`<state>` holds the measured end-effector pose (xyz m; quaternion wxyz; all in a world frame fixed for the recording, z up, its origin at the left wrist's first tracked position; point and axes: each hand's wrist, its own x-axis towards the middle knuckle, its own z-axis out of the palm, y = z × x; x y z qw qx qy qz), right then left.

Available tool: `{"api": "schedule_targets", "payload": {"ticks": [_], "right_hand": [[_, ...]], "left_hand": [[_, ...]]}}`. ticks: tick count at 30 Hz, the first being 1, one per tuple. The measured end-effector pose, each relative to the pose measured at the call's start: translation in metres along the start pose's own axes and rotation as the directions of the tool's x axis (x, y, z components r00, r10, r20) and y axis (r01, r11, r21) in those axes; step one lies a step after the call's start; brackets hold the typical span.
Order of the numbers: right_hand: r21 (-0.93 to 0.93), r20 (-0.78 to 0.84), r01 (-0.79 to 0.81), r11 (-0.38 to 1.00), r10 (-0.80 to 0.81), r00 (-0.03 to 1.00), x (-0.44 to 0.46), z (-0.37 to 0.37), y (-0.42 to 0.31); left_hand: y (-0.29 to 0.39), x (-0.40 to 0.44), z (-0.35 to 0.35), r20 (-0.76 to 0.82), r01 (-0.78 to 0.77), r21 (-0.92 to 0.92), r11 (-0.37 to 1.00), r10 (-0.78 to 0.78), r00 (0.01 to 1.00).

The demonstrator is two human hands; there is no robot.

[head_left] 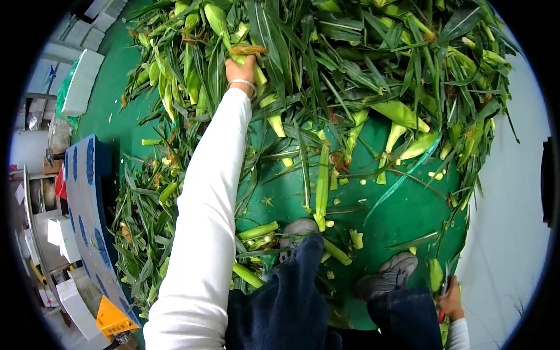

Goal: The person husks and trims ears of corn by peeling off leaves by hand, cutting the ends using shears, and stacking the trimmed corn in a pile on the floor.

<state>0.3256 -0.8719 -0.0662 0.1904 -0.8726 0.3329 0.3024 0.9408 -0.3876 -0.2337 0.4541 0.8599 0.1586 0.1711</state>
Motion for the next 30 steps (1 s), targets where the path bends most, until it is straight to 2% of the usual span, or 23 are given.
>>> {"api": "schedule_targets", "payload": {"ticks": [1, 2, 3, 5, 6, 7, 9, 10, 11, 12, 13, 14, 15, 17, 18, 19, 21, 23, 24, 25, 26, 29, 30], "right_hand": [[-0.027, 0.002, -0.040, 0.999, 0.040, 0.999, -0.008, 0.001, 0.033], [0.029, -0.093, -0.035, 0.999, 0.037, 0.995, -0.021, 0.006, 0.061], [0.085, -0.187, -0.024, 0.996, 0.040, 0.982, -0.035, 0.012, 0.082], [0.224, -0.312, -0.072, 0.972, 0.142, 0.939, -0.053, 0.039, 0.110], [0.292, -0.363, -0.096, 0.952, 0.204, 0.909, -0.059, 0.051, 0.120], [0.467, -0.411, -0.161, 0.869, 0.375, 0.831, -0.070, 0.067, 0.102], [0.506, -0.303, -0.187, 0.842, 0.377, 0.875, -0.079, 0.100, 0.123], [0.469, -0.222, -0.337, 0.817, 0.478, 0.850, -0.088, 0.104, 0.109], [0.424, -0.152, -0.481, 0.768, 0.584, 0.798, -0.095, 0.110, 0.095], [0.524, -0.272, -0.272, 0.807, 0.462, 0.844, -0.106, 0.139, 0.112], [0.640, -0.177, -0.330, 0.694, 0.551, 0.816, -0.119, 0.125, 0.069], [0.734, -0.079, -0.382, 0.561, 0.630, 0.772, -0.130, 0.111, 0.026], [0.943, -0.100, -0.127, 0.307, 0.626, 0.773, -0.150, 0.146, 0.036], [0.998, -0.003, 0.040, -0.037, 0.692, 0.722, -0.165, 0.167, 0.032], [0.985, 0.031, 0.101, -0.140, 0.718, 0.695, -0.170, 0.174, 0.036], [0.969, 0.049, 0.151, -0.193, 0.755, 0.654, -0.175, 0.179, 0.049], [0.991, 0.043, 0.076, -0.113, 0.789, 0.613, -0.195, 0.187, 0.093], [0.950, 0.049, 0.240, -0.197, 0.858, 0.511, -0.214, 0.189, 0.168], [0.965, -0.039, 0.257, -0.051, 0.942, 0.333, -0.230, 0.181, 0.205], [0.961, -0.144, 0.271, 0.052, 0.932, 0.334, -0.263, 0.180, 0.250], [0.928, -0.270, 0.314, 0.200, 0.943, 0.196, -0.286, 0.180, 0.297], [0.575, -0.152, 0.785, -0.229, 0.913, 0.378, -0.294, 0.155, 0.377], [0.649, -0.096, 0.721, -0.242, 0.915, 0.393, -0.269, 0.114, 0.327]], "left_hand": [[-0.014, 0.001, -0.001, 0.108, 0.050, -0.220, 0.974, -0.027, 0.994], [0.000, -0.023, -0.023, 0.346, 0.279, -0.556, 0.783, -0.087, 0.934], [0.029, -0.061, -0.060, 0.507, 0.465, -0.651, 0.600, -0.112, 0.855], [0.040, -0.129, -0.113, 0.674, 0.706, -0.635, 0.313, -0.222, 0.705], [0.014, -0.163, -0.132, 0.791, 0.771, -0.603, 0.207, 0.026, 0.612], [0.009, -0.199, -0.149, 0.859, 0.846, -0.511, 0.151, 0.128, 0.496], [0.021, -0.236, -0.153, 0.897, 0.898, -0.435, 0.062, -0.053, 0.438], [-0.003, -0.241, -0.135, 0.943, 0.941, -0.331, 0.069, -0.001, 0.331], [-0.028, -0.250, -0.113, 0.945, 0.939, -0.310, 0.146, -0.064, 0.322], [-0.025, -0.267, -0.100, 0.930, 0.927, -0.313, 0.206, -0.129, 0.343], [-0.007, -0.285, -0.100, 0.915, 0.909, -0.363, 0.208, -0.107, 0.390], [0.015, -0.301, -0.102, 0.939, 0.921, -0.332, 0.205, -0.021, 0.343], [0.030, -0.314, -0.100, 0.968, 0.937, -0.248, 0.248, 0.032, 0.248], [0.023, -0.335, -0.092, 0.992, 0.958, -0.126, 0.257, 0.055, 0.116], [0.036, -0.345, -0.096, 0.998, 0.949, -0.053, 0.312, 0.057, 0.037], [0.011, -0.341, -0.079, 0.981, 0.919, -0.003, 0.395, 0.181, -0.075], [0.038, -0.350, -0.085, 0.982, 0.782, -0.072, 0.619, 0.182, -0.053], [0.087, -0.361, -0.093, 0.953, 0.717, -0.118, 0.687, 0.281, -0.112], [0.098, -0.363, -0.093, 0.952, 0.766, -0.108, 0.634, 0.287, -0.103], [0.106, -0.358, -0.098, 0.955, 0.804, -0.114, 0.583, 0.286, -0.072], [0.117, -0.353, -0.100, 0.959, 0.864, -0.097, 0.493, 0.280, -0.052], [0.100, -0.335, -0.103, 0.984, 0.888, -0.160, 0.431, 0.143, 0.107], [0.107, -0.341, -0.105, 0.980, 0.881, -0.198, 0.430, 0.118, 0.162]]}}
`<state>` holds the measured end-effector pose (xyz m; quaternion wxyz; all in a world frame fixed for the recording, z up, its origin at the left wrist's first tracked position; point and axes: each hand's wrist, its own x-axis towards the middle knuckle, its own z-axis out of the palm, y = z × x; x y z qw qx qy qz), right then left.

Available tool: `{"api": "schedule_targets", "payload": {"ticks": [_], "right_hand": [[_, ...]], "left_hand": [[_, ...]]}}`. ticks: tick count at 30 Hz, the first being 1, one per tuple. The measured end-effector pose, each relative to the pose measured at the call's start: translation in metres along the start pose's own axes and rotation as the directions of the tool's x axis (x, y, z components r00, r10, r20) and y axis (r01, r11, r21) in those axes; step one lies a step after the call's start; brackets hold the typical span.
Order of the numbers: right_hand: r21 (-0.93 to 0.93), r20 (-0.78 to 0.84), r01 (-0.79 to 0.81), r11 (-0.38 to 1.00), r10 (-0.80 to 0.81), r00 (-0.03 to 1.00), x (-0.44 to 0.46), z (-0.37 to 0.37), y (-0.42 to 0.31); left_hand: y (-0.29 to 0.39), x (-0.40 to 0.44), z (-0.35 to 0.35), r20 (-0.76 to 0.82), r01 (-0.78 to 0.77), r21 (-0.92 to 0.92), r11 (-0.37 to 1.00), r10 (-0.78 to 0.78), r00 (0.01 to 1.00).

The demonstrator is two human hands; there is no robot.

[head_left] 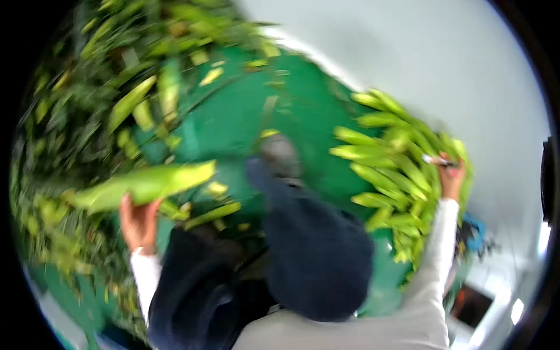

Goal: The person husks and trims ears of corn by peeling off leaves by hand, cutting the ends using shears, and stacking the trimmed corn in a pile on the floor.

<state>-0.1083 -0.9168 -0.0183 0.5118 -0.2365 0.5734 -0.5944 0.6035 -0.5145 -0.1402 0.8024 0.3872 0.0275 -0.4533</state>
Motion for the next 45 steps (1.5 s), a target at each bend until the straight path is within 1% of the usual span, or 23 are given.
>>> {"api": "schedule_targets", "payload": {"ticks": [1, 2, 3, 4, 6, 7, 8, 9, 10, 12, 15, 19, 23, 24, 28, 30, 31, 34, 35, 39, 42, 43, 45], "right_hand": [[-0.199, 0.161, 0.026, 0.980, 0.006, 0.987, -0.029, 0.051, 0.020], [-0.276, 0.236, -0.033, 0.961, 0.101, 0.966, -0.050, 0.091, 0.049], [-0.351, 0.399, -0.068, 0.934, 0.215, 0.891, -0.069, 0.130, 0.087], [-0.570, 0.385, -0.013, 0.821, 0.282, 0.879, -0.089, 0.176, 0.121], [-0.659, 0.684, 0.271, 0.702, 0.408, 0.605, -0.160, 0.262, 0.178], [-0.663, 0.734, 0.304, 0.684, 0.515, 0.443, -0.189, 0.295, 0.203], [-0.576, 0.816, 0.416, 0.703, 0.527, 0.239, -0.217, 0.322, 0.224], [-0.509, 0.846, 0.439, 0.740, 0.524, 0.098, -0.237, 0.341, 0.255], [-0.564, 0.779, 0.469, 0.680, 0.626, 0.028, -0.263, 0.364, 0.267], [-0.495, 0.769, 0.504, 0.708, 0.627, -0.125, -0.293, 0.393, 0.300], [-0.685, 0.653, 0.294, 0.667, 0.740, -0.159, -0.319, 0.410, 0.317], [-0.721, 0.647, 0.178, 0.670, 0.743, -0.174, -0.329, 0.408, 0.325], [-0.644, 0.716, 0.284, 0.710, 0.690, -0.103, -0.340, 0.400, 0.337], [-0.664, 0.724, 0.222, 0.714, 0.688, -0.046, -0.347, 0.395, 0.336], [-0.817, 0.534, 0.222, 0.531, 0.844, -0.052, -0.352, 0.386, 0.331], [-0.779, 0.575, 0.257, 0.571, 0.815, -0.067, -0.351, 0.384, 0.328], [-0.757, 0.595, 0.277, 0.591, 0.800, -0.080, -0.350, 0.385, 0.328], [-0.427, 0.731, 0.613, 0.664, 0.653, -0.198, -0.358, 0.395, 0.322], [-0.312, 0.755, 0.691, 0.652, 0.612, -0.237, -0.361, 0.399, 0.314], [0.005, 0.845, 0.823, 0.568, 0.438, -0.307, -0.369, 0.417, 0.302], [0.037, 0.825, 0.804, 0.594, 0.436, -0.360, -0.364, 0.418, 0.302], [0.057, 0.820, 0.781, 0.622, 0.417, -0.392, -0.364, 0.418, 0.304], [0.005, 0.819, 0.788, 0.615, 0.450, -0.357, -0.365, 0.417, 0.303]], "left_hand": [[0.000, 0.000, 0.012, -0.041, -0.003, -0.026, 1.000, 0.002, 0.999], [-0.002, 0.002, 0.024, -0.043, -0.028, -0.049, 0.998, 0.026, 0.999], [-0.004, 0.006, 0.020, -0.075, -0.077, -0.038, 0.996, 0.074, 0.994], [-0.008, 0.009, 0.024, -0.080, -0.104, 0.000, 0.995, 0.104, 0.991], [-0.006, 0.012, 0.030, -0.138, -0.166, 0.022, 0.986, 0.167, 0.976], [-0.007, 0.014, 0.029, -0.170, -0.209, 0.042, 0.977, 0.214, 0.962], [-0.006, 0.013, 0.029, -0.190, -0.248, 0.055, 0.967, 0.254, 0.948], [-0.005, 0.012, 0.028, -0.196, -0.291, 0.072, 0.954, 0.299, 0.934], [-0.004, 0.011, 0.029, -0.201, -0.344, 0.098, 0.934, 0.357, 0.912], [-0.001, 0.009, 0.033, -0.222, -0.419, 0.149, 0.895, 0.444, 0.868], [-0.002, 0.009, 0.028, -0.235, -0.485, 0.184, 0.855, 0.517, 0.823], [-0.010, 0.004, 0.025, -0.216, -0.436, 0.193, 0.879, 0.472, 0.855], [-0.013, -0.003, 0.020, -0.178, -0.434, 0.230, 0.871, 0.476, 0.861], [-0.011, -0.005, 0.021, -0.196, -0.425, 0.237, 0.874, 0.471, 0.860], [0.007, -0.006, -0.002, -0.235, -0.362, 0.234, 0.903, 0.413, 0.880], [0.017, -0.003, -0.026, -0.153, -0.338, 0.375, 0.863, 0.418, 0.896], [0.022, -0.005, -0.027, -0.119, -0.302, 0.365, 0.881, 0.366, 0.923], [0.028, -0.005, -0.027, -0.004, -0.169, 0.278, 0.946, 0.177, 0.984], [0.022, -0.005, -0.027, -0.039, -0.108, 0.279, 0.954, 0.124, 0.992], [0.024, -0.001, -0.029, 0.063, 0.031, 0.671, 0.741, -0.098, 0.993], [0.026, 0.002, -0.019, 0.120, -0.020, 0.883, 0.470, -0.184, 0.976], [0.025, 0.001, -0.014, 0.093, 0.018, 0.888, 0.459, -0.219, 0.971], [0.025, 0.000, -0.011, 0.083, 0.017, 0.902, 0.432, -0.212, 0.974]]}}
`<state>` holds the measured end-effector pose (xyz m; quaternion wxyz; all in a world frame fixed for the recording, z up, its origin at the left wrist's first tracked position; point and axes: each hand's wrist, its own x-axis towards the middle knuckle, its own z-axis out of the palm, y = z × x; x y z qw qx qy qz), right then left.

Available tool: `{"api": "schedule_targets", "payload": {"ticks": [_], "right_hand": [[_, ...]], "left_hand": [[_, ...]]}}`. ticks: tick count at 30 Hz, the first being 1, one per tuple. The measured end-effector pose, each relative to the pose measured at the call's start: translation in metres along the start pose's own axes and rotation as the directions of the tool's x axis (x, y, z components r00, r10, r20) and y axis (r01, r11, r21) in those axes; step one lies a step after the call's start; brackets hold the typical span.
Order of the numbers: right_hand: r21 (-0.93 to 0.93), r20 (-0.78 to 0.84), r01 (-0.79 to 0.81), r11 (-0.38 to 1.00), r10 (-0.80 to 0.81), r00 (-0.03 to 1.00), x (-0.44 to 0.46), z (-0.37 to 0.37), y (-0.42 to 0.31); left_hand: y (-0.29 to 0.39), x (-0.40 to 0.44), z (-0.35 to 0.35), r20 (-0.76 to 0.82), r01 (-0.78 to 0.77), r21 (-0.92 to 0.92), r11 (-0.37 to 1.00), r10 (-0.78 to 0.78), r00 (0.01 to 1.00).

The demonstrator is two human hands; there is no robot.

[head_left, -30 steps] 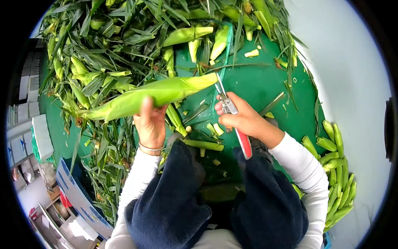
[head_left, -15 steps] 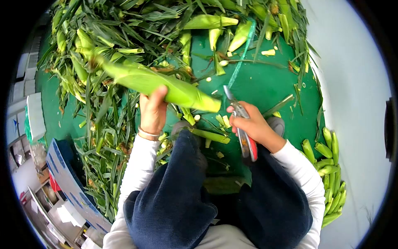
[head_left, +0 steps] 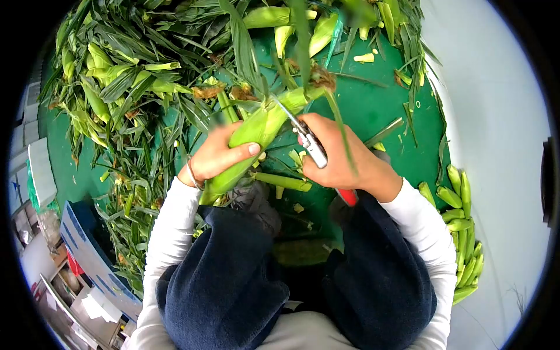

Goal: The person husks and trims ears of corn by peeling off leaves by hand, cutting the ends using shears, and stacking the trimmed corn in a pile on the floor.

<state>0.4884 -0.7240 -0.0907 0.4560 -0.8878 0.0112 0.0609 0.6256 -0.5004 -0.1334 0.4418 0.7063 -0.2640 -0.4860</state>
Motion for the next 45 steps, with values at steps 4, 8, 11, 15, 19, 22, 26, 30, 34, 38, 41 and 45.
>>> {"api": "schedule_targets", "payload": {"ticks": [4, 8, 11, 15, 19, 22, 26, 30, 34, 38, 41, 45], "right_hand": [[0.247, -0.162, -0.137, 0.959, 0.180, 0.970, -0.008, 0.008, 0.007], [0.287, -0.114, -0.235, 0.929, 0.276, 0.954, -0.006, -0.002, -0.001], [0.166, 0.108, -0.297, 0.940, 0.282, 0.953, -0.011, 0.019, -0.009], [0.052, -0.072, -0.183, 0.982, 0.187, 0.980, -0.004, 0.048, -0.001], [0.221, -0.246, -0.249, 0.943, 0.301, 0.921, 0.024, 0.020, 0.010], [0.286, -0.326, -0.255, 0.924, 0.344, 0.881, 0.026, -0.013, 0.018], [0.133, 0.038, -0.339, 0.931, 0.337, 0.941, -0.006, 0.006, 0.011], [0.172, -0.184, -0.162, 0.972, 0.194, 0.964, 0.000, 0.031, 0.016], [0.497, -0.204, -0.246, 0.832, 0.387, 0.899, 0.016, -0.001, 0.039], [0.854, -0.027, -0.246, 0.459, 0.510, 0.860, 0.007, -0.030, 0.033], [0.794, -0.013, -0.242, 0.557, 0.414, 0.910, -0.004, 0.006, 0.032], [0.619, 0.053, -0.349, 0.703, 0.406, 0.913, -0.014, 0.030, 0.031]], "left_hand": [[-0.007, 0.000, 0.000, 0.030, 0.031, -0.147, 0.989, -0.027, 0.999], [-0.017, 0.012, 0.006, -0.079, -0.033, -0.754, 0.656, -0.041, 0.996], [-0.031, 0.030, 0.005, -0.146, -0.102, -0.730, 0.675, -0.007, 0.989], [-0.012, 0.033, 0.028, -0.095, -0.123, -0.831, 0.543, 0.079, 0.992], [-0.015, 0.027, 0.068, -0.015, -0.071, -0.775, 0.628, 0.094, 0.995], [-0.004, 0.023, 0.078, 0.100, 0.017, -0.866, 0.501, 0.140, 0.985], [-0.012, 0.026, 0.062, 0.048, 0.060, -0.964, 0.260, -0.053, 0.997], [-0.020, 0.019, 0.075, 0.123, 0.136, -0.763, 0.633, -0.065, 0.990], [-0.010, 0.015, 0.087, 0.314, 0.265, -0.852, 0.451, 0.034, 0.949], [-0.007, 0.031, 0.084, -0.018, 0.022, -0.897, 0.442, -0.085, 0.996], [-0.003, 0.050, 0.065, -0.232, -0.121, -0.929, 0.350, -0.295, 0.927], [0.025, 0.074, 0.075, -0.389, -0.190, -0.817, 0.544, -0.278, 0.879]]}}
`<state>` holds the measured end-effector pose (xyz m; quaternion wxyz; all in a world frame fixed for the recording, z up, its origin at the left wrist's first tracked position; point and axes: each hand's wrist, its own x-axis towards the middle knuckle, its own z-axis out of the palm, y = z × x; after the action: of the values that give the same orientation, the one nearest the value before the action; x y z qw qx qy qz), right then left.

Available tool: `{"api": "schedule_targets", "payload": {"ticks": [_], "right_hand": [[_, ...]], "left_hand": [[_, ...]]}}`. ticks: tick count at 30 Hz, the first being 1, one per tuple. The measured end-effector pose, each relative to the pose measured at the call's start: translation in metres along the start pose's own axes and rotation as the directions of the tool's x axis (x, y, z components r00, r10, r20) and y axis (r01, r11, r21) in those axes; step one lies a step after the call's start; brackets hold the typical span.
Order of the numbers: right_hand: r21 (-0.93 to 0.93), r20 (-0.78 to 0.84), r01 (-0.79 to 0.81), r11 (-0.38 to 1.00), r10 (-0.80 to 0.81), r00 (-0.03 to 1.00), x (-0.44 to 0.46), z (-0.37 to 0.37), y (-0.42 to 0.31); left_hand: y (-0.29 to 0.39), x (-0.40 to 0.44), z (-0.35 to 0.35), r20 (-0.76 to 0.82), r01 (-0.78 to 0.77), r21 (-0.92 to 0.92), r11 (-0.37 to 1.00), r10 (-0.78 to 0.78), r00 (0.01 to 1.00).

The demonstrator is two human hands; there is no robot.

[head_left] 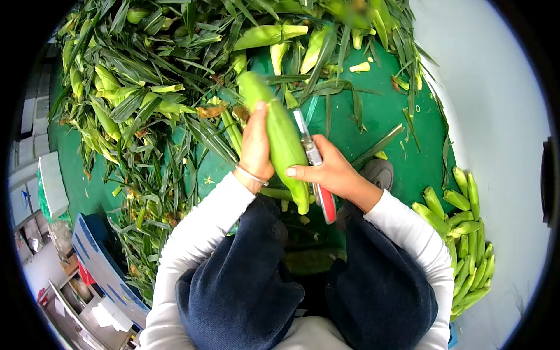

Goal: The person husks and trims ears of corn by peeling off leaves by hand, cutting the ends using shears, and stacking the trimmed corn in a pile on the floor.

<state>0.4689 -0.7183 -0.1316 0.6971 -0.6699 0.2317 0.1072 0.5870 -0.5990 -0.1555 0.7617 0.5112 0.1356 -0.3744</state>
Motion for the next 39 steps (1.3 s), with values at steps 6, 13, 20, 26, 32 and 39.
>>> {"api": "schedule_targets", "payload": {"ticks": [6, 13, 20, 26, 32, 39], "right_hand": [[0.665, -0.195, 0.037, 0.746, 0.126, 0.973, -0.047, -0.076, 0.007], [0.607, -0.792, 0.557, 0.566, 0.380, 0.477, -0.205, -0.179, 0.118], [-0.048, -0.905, 0.633, 0.772, 0.235, -0.355, -0.433, -0.319, 0.170], [0.070, -0.931, 0.673, 0.736, 0.291, -0.220, -0.404, -0.321, 0.139], [0.478, -0.698, 0.200, 0.855, 0.232, 0.677, -0.194, -0.196, 0.053], [-0.378, -0.161, 0.011, 0.926, -0.078, 0.984, -0.071, -0.090, -0.004]], "left_hand": [[0.022, 0.142, -0.016, 0.175, -0.099, 0.308, 0.946, 0.046, 0.983], [0.078, 0.386, -0.117, 0.023, 0.002, 0.022, 1.000, -0.003, 1.000], [0.087, 0.433, -0.128, -0.215, 0.096, -0.163, 0.982, -0.130, 0.968], [0.016, 0.255, -0.069, 0.292, 0.276, 0.020, 0.961, -0.269, 0.918], [-0.016, 0.047, 0.007, 0.402, 0.238, -0.175, 0.955, -0.151, 0.903], [0.071, 0.004, 0.002, 0.588, 0.061, -0.451, 0.891, 0.244, 0.771]]}}
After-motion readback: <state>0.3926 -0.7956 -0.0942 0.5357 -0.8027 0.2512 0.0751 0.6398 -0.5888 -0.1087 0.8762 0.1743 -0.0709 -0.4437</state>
